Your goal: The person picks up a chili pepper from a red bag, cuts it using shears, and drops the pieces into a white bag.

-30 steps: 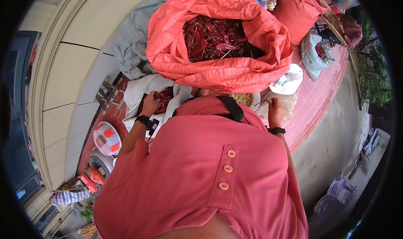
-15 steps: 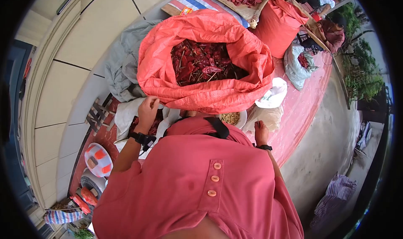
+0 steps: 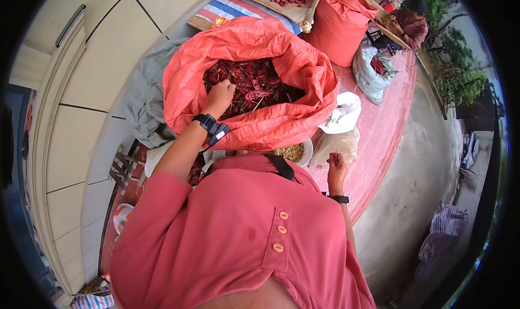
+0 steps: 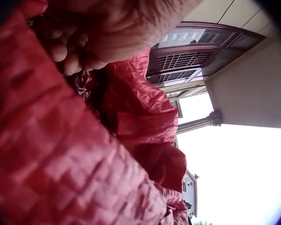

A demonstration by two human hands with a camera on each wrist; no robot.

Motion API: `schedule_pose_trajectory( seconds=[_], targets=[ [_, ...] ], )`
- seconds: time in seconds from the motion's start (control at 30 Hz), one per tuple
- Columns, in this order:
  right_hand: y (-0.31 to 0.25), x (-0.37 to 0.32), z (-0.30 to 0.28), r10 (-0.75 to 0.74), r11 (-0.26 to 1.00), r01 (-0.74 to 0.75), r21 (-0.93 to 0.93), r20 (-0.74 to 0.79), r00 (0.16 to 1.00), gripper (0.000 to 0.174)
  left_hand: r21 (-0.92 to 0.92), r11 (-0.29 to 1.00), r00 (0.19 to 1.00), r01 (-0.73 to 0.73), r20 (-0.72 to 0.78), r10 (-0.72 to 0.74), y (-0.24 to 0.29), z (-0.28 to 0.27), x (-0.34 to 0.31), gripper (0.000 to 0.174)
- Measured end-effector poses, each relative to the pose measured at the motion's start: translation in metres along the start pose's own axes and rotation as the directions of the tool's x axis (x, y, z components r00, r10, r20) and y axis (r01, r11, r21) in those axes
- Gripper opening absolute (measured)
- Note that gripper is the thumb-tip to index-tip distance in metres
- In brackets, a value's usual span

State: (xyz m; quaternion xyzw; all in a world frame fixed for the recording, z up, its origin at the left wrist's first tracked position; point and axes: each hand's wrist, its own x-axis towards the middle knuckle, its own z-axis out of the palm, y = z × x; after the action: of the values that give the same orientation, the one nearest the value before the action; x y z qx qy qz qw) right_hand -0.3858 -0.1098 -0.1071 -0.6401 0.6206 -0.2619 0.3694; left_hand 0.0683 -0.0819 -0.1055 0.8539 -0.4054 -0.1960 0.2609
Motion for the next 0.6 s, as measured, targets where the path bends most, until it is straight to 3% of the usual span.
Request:
schedule_pose_trajectory(
  seconds=[0.03, 0.07, 0.17, 0.23, 0.3, 0.37, 0.43, 0.5, 0.6],
  targets=[
    [-0.013, -0.006, -0.006, 0.030, 0.998, -0.029, 0.047, -0.013, 0.999, 0.011, -0.051, 0.999, 1.000, 0.019, -0.005, -0.019, 0.007, -0.009, -0.006, 0.030],
    [-0.027, -0.007, -0.011, -0.063, 0.998, 0.063, -0.005, -0.061, 0.996, 0.011, -0.117, 0.992, 0.996, -0.037, -0.088, 0.027, 0.013, -0.018, -0.016, 0.027],
    [-0.083, 0.000, -0.024, -0.103, 0.981, 0.103, 0.165, -0.009, 0.995, 0.011, -0.207, 0.966, 0.975, -0.155, -0.189, 0.116, 0.024, -0.043, -0.030, 0.024],
    [-0.144, 0.007, -0.022, -0.119, 0.961, 0.090, 0.261, 0.096, 0.988, 0.011, -0.229, 0.925, 0.936, -0.305, -0.252, 0.246, 0.033, -0.056, -0.039, 0.021],
    [-0.201, 0.016, -0.010, -0.189, 0.962, 0.131, 0.239, 0.240, 0.952, 0.011, -0.190, 0.878, 0.875, -0.440, -0.310, 0.372, 0.049, -0.073, -0.050, 0.018],
    [-0.249, 0.023, 0.013, -0.280, 0.940, 0.165, 0.298, 0.400, 0.873, 0.012, -0.073, 0.873, 0.850, -0.482, -0.280, 0.446, 0.062, -0.087, -0.060, 0.016],
    [-0.282, 0.029, 0.047, -0.464, 0.863, 0.285, 0.417, 0.431, 0.774, 0.015, -0.002, 0.853, 0.833, -0.523, -0.215, 0.510, 0.075, -0.100, -0.069, 0.013],
    [-0.303, 0.036, 0.077, -0.555, 0.825, 0.392, 0.407, 0.456, 0.696, 0.018, 0.028, 0.836, 0.828, -0.548, -0.126, 0.547, 0.086, -0.115, -0.076, 0.011],
    [-0.320, 0.037, 0.104, -0.668, 0.744, 0.517, 0.424, 0.473, 0.574, 0.019, 0.028, 0.811, 0.799, -0.584, -0.159, 0.581, 0.093, -0.126, -0.086, 0.010]
  ],
)
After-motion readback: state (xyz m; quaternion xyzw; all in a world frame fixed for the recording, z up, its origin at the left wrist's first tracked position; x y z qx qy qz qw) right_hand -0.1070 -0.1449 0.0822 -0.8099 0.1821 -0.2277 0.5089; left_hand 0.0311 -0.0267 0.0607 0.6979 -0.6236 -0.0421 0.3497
